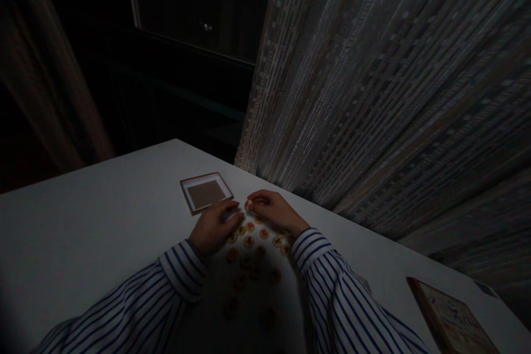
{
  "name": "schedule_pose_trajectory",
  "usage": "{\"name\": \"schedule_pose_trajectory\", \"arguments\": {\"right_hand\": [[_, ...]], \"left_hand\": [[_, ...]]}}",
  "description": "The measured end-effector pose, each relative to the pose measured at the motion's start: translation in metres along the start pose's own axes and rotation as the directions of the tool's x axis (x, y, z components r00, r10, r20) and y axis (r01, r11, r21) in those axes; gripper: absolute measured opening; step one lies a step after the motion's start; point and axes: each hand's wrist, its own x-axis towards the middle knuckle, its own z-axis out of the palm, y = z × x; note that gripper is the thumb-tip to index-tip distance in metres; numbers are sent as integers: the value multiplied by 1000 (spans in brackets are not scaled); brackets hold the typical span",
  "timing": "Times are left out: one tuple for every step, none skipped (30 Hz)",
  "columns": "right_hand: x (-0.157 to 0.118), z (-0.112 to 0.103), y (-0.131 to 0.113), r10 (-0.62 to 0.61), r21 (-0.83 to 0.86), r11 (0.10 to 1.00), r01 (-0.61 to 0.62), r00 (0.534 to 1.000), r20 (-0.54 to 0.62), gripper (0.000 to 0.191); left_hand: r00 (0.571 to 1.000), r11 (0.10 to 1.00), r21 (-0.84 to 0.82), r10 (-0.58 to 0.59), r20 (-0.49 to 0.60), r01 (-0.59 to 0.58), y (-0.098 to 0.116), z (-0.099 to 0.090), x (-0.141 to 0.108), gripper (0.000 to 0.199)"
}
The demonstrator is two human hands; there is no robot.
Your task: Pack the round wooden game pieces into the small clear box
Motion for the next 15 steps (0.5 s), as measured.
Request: {"name": "schedule_pose_trajectory", "arguments": {"right_hand": [[0, 1, 0, 0, 8, 1000, 0, 1000, 4, 28], [-1, 1, -1, 3, 17, 1000, -3, 1000, 8, 29], [-1, 2, -1, 7, 28, 1000, -7, 1000, 13, 29], [-1, 3, -1, 13, 42, 999, -14, 1000, 19, 30], [-1, 3, -1, 19, 59, 998, -21, 999, 26, 30], [-1, 4, -1, 24, 75, 997, -27, 999, 33, 30], [-1, 4, -1, 28, 90, 995, -31, 999, 41, 30], [-2, 5, 0, 30, 102, 994, -34, 998, 47, 30], [-2, 5, 0, 30, 113, 993, -36, 998, 53, 29], [-2, 5, 1, 28, 124, 992, -35, 998, 58, 29], [-2, 5, 1, 24, 133, 991, -32, 998, 63, 29], [-3, 5, 1, 16, 139, 990, -25, 998, 66, 28], [-3, 5, 0, 6, 140, 990, -15, 998, 67, 28], [-4, 4, 0, -4, 134, 991, -5, 998, 66, 27], [-5, 4, 0, -11, 121, 993, 3, 998, 63, 26]], "left_hand": [[1000, 1000, -9, 8, 7, -8, 0, 0, 0, 24], [1000, 1000, -18, 16, 14, -16, 1, 0, 0, 24], [1000, 999, -29, 21, 19, -20, 1, 0, 0, 24], [1000, 999, -44, 21, 23, -20, 1, 0, 0, 23], [1000, 998, -61, 18, 26, -16, 1, 0, 0, 23], [1000, 997, -82, 9, 29, -7, 1, 0, 0, 23], [999, 994, -105, -4, 34, 7, 1, 0, 0, 24], [999, 991, -134, -18, 43, 23, 1, 0, 0, 24], [998, 985, -169, -32, 53, 40, 2, 0, 0, 24], [997, 976, -210, -46, 63, 58, 2, 0, 0, 24], [996, 964, -256, -58, 74, 75, 2, 0, 0, 25], [994, 948, -306, -70, 82, 93, 2, 1, 0, 25], [992, 927, -358, -86, 89, 113, 2, 2, 0, 25], [990, 901, -411, -105, 97, 136, 1, 3, 0, 26], [986, 871, -464, -127, 108, 163, 1, 5, 0, 27]]}}
